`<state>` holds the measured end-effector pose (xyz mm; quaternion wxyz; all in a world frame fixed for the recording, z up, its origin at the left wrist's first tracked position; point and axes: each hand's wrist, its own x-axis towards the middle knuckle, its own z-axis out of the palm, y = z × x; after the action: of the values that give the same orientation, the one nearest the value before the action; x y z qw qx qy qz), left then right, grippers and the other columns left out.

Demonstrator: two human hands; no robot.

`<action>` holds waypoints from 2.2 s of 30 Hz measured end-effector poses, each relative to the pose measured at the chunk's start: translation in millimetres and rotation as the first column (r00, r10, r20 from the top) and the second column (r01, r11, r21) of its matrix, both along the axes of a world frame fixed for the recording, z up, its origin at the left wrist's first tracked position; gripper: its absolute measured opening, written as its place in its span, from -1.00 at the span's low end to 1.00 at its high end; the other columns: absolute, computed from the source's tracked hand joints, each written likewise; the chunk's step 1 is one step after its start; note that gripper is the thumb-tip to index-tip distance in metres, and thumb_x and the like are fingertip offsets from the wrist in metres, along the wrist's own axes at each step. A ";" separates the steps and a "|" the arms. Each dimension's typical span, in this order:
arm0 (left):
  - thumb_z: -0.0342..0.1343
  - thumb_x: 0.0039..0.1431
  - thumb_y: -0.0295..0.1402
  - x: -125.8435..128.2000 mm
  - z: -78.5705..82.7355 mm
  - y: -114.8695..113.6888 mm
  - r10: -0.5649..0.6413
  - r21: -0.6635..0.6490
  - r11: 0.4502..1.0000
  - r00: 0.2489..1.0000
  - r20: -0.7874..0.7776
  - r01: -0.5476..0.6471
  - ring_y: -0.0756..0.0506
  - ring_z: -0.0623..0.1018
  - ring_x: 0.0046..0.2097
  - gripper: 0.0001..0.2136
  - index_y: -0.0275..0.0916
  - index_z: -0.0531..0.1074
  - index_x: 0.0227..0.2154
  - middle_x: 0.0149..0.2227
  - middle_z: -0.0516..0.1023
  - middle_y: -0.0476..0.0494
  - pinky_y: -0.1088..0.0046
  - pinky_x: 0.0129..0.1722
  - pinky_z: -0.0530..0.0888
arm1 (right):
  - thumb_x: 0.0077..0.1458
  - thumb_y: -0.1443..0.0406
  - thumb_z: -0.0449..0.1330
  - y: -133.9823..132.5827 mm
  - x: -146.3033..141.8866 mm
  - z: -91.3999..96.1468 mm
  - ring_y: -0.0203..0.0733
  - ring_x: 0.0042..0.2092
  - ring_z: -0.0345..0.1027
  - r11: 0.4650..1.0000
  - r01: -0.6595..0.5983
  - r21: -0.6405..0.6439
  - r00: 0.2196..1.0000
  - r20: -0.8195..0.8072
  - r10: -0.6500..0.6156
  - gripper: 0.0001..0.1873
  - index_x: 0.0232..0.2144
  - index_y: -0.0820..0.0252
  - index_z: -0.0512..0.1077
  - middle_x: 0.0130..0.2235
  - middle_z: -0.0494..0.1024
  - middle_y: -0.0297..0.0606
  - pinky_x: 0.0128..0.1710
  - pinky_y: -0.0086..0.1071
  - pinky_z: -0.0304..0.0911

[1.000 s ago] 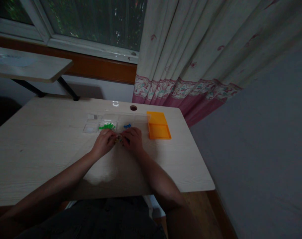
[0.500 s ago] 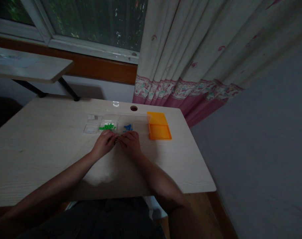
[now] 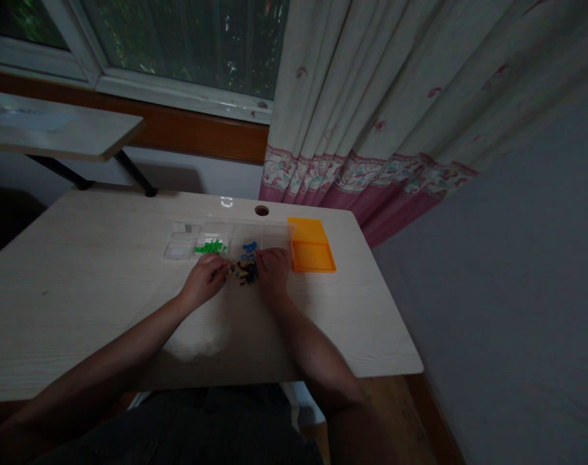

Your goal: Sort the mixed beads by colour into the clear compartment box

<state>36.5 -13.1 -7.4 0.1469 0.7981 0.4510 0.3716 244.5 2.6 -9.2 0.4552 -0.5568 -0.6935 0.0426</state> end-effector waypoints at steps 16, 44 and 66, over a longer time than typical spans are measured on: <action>0.10 0.23 -0.35 0.3 -1.5 -3.4 -0.055 -0.004 0.998 0.981 -0.186 0.056 -0.18 0.42 -0.11 -0.81 -0.20 0.53 -0.14 -0.24 0.48 -0.17 0.20 -0.04 0.38 | 0.28 0.28 0.09 0.7 -0.8 2.1 -0.09 0.00 0.28 0.998 -0.009 -0.055 0.989 0.149 0.017 -0.75 -0.12 0.11 0.56 -0.13 0.54 -0.17 0.06 -0.19 0.16; 0.21 0.17 -0.23 -3.0 -2.9 0.1 0.009 0.021 1.000 0.949 -0.314 -0.003 -0.23 0.41 -0.10 -0.86 -0.19 0.51 -0.34 -0.25 0.46 -0.19 0.18 -0.09 0.37 | 0.27 0.25 0.10 1.0 -1.2 0.0 -0.08 -0.05 0.32 0.997 -0.063 -0.045 0.993 0.100 0.067 -0.76 -0.18 0.10 0.58 -0.18 0.56 -0.16 0.03 -0.15 0.23; -0.02 0.31 -0.23 2.2 8.7 -9.6 0.052 -0.268 0.963 0.981 0.185 -0.001 -0.06 0.54 -0.44 -0.83 -0.17 0.33 -0.15 -0.49 0.52 0.04 0.45 -0.37 0.42 | 0.17 0.17 0.23 -11.2 -13.7 -0.6 -0.13 -0.04 0.37 0.917 -0.400 0.017 0.892 0.238 0.384 -0.80 -0.21 0.07 0.57 -0.18 0.60 -0.23 0.06 -0.20 0.23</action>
<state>38.7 -22.7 1.3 0.2904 0.7256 0.4915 0.3842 230.8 -8.5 -9.8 0.3720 -0.3914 -0.8404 0.0459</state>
